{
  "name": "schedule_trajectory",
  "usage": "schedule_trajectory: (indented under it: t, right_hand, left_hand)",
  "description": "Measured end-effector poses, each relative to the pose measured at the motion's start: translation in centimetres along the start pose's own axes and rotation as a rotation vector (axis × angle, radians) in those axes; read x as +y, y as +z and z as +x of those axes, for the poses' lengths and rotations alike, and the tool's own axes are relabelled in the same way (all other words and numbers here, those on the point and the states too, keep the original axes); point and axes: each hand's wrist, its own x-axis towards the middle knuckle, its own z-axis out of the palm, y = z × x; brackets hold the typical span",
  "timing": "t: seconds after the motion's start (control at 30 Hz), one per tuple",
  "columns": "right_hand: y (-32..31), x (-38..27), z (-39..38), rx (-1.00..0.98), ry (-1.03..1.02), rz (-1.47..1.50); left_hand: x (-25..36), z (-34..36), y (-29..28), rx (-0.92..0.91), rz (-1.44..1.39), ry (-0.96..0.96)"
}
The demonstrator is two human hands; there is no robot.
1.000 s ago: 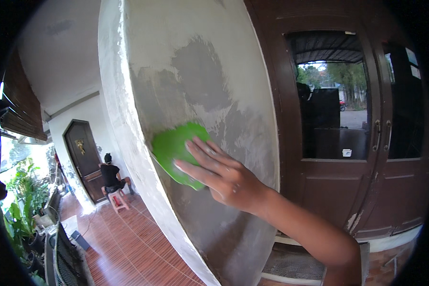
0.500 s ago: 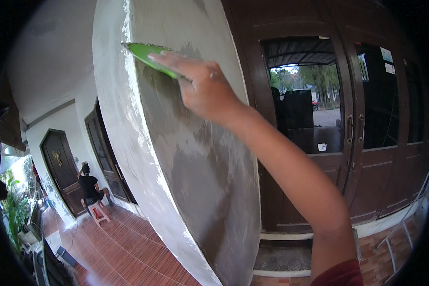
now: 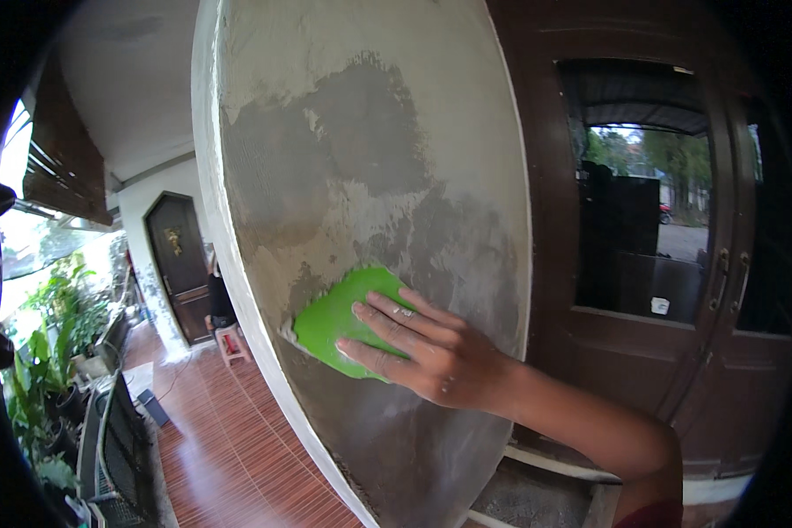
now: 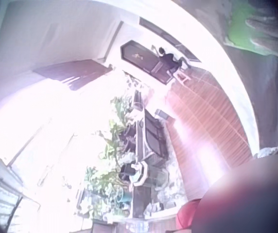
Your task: The person applies plaster to a vertical wall using a green plastic trowel, smoothing the surface in repeated strokes. The person periodically adds more plaster to the trowel from a bag held in the other hand.
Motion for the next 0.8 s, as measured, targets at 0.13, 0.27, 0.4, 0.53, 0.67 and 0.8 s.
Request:
schedule_trajectory:
  t: [0.13, 0.27, 0.4, 0.53, 0.67, 0.8]
  right_hand:
    - [-2.2, 3.3, 3.1, 0.254, -0.006, -0.110]
    - [0.4, 5.5, 10.0, 0.521, -0.090, -0.087]
    - [3.9, 0.5, 9.1, 0.398, -0.013, -0.147]
    - [3.6, -4.3, 2.6, 0.200, -0.061, 0.002]
    - [1.0, -3.5, 0.1, 0.055, -0.016, 0.148]
    - [0.2, 1.4, 3.5, 0.421, 0.063, 0.076]
  left_hand:
    - [-0.1, -0.2, 4.4, 0.079, -0.081, 0.038]
    - [-0.7, -0.9, 7.7, 0.148, -0.154, 0.084]
    - [-1.6, -0.8, 9.8, 0.199, -0.188, 0.070]
    - [-2.2, -0.9, 11.1, 0.217, -0.183, 0.068]
    - [-1.5, -1.1, 12.2, 0.228, -0.166, 0.071]
    - [-0.5, -1.3, 13.2, 0.244, -0.153, 0.069]
